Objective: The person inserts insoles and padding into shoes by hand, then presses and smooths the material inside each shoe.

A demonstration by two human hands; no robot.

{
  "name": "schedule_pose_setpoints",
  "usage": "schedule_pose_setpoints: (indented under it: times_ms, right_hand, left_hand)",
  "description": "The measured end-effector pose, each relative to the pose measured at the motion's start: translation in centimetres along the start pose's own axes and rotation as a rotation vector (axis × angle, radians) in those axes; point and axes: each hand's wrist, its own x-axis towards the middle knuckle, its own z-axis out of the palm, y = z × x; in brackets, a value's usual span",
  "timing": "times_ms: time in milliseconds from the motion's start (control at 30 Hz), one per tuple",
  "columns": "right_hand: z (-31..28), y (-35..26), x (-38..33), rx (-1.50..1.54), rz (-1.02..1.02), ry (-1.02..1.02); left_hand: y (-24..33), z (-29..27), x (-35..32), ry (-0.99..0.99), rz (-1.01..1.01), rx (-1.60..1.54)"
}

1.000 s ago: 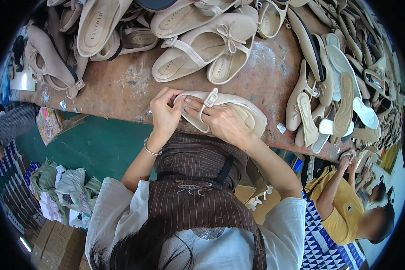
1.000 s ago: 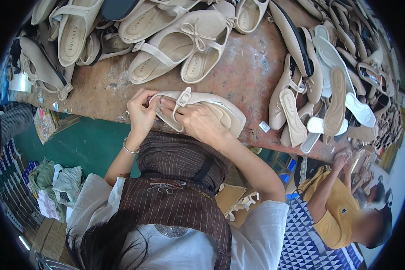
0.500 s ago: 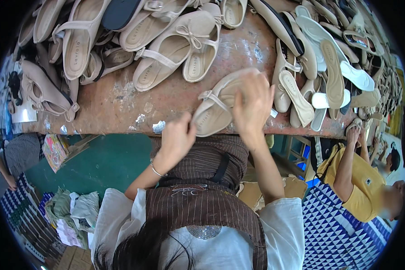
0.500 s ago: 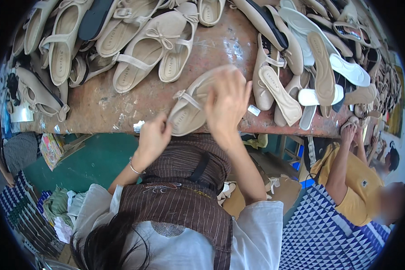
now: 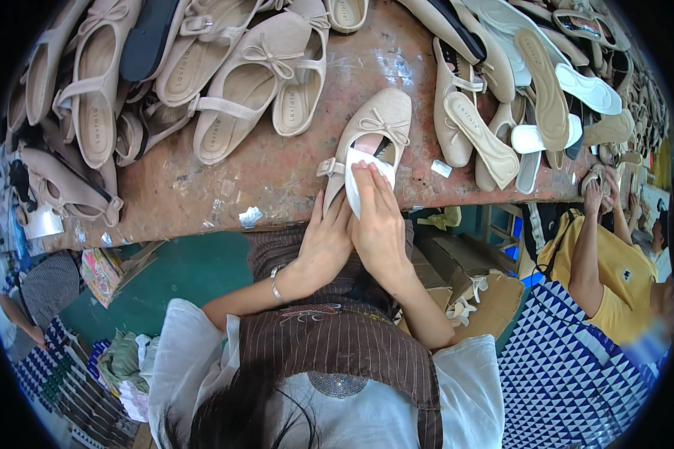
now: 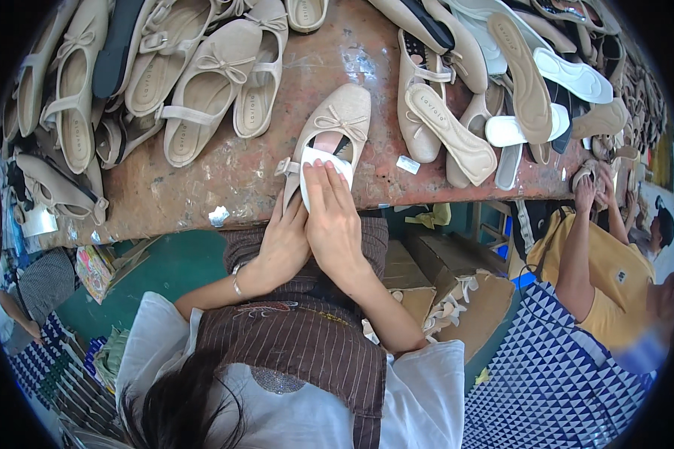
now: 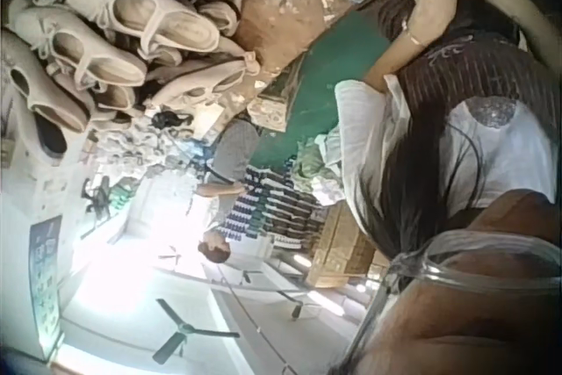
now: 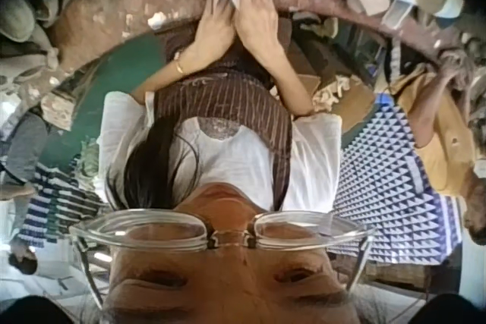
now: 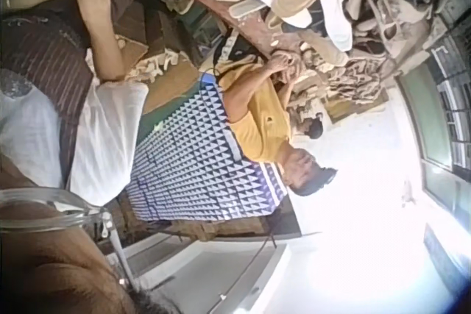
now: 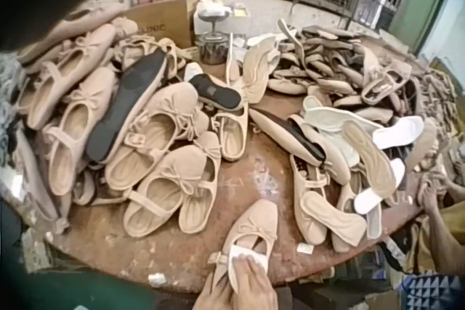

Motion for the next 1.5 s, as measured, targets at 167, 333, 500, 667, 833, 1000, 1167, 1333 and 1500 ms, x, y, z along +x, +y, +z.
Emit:
schedule_pose_setpoints:
  times_ms: [167,333,500,667,833,1000,1167,1333,1500]
  right_hand:
    - [1.1,0.3,4.9,-0.247,-0.072,0.077]
    - [0.6,1.3,7.2,-0.176,-0.059,0.077]
    - [-1.0,-0.2,7.7,-0.382,-0.201,0.315]
    - [-2.4,-1.0,10.0,-0.406,0.079,-0.112]
    - [-0.5,-0.1,8.2,-0.487,-0.054,0.116]
    - [1.1,1.8,9.2,-0.635,-0.016,0.125]
    - [0.6,2.5,11.9,-0.599,0.093,-0.27]
    - [-1.7,2.1,12.5,-0.405,-0.083,-0.14]
    - [-12.3,6.4,11.0,0.098,0.056,0.145]
  left_hand:
    - [0.5,-0.2,-1.4,-0.045,0.014,0.018]
    - [1.7,1.1,0.4,0.022,0.01,0.07]
    - [1.7,1.0,0.9,0.014,-0.037,0.063]
    - [1.6,0.8,1.1,0.046,-0.035,0.117]
    - [1.6,0.8,1.2,0.075,-0.046,0.004]
    - [1.1,0.8,1.3,-0.107,-0.054,0.049]
    - [1.0,1.1,1.2,0.02,-0.008,0.161]
    - [0.7,-0.3,4.2,0.174,-0.103,-0.014]
    - [-3.2,-5.5,9.1,0.287,-0.104,-0.484]
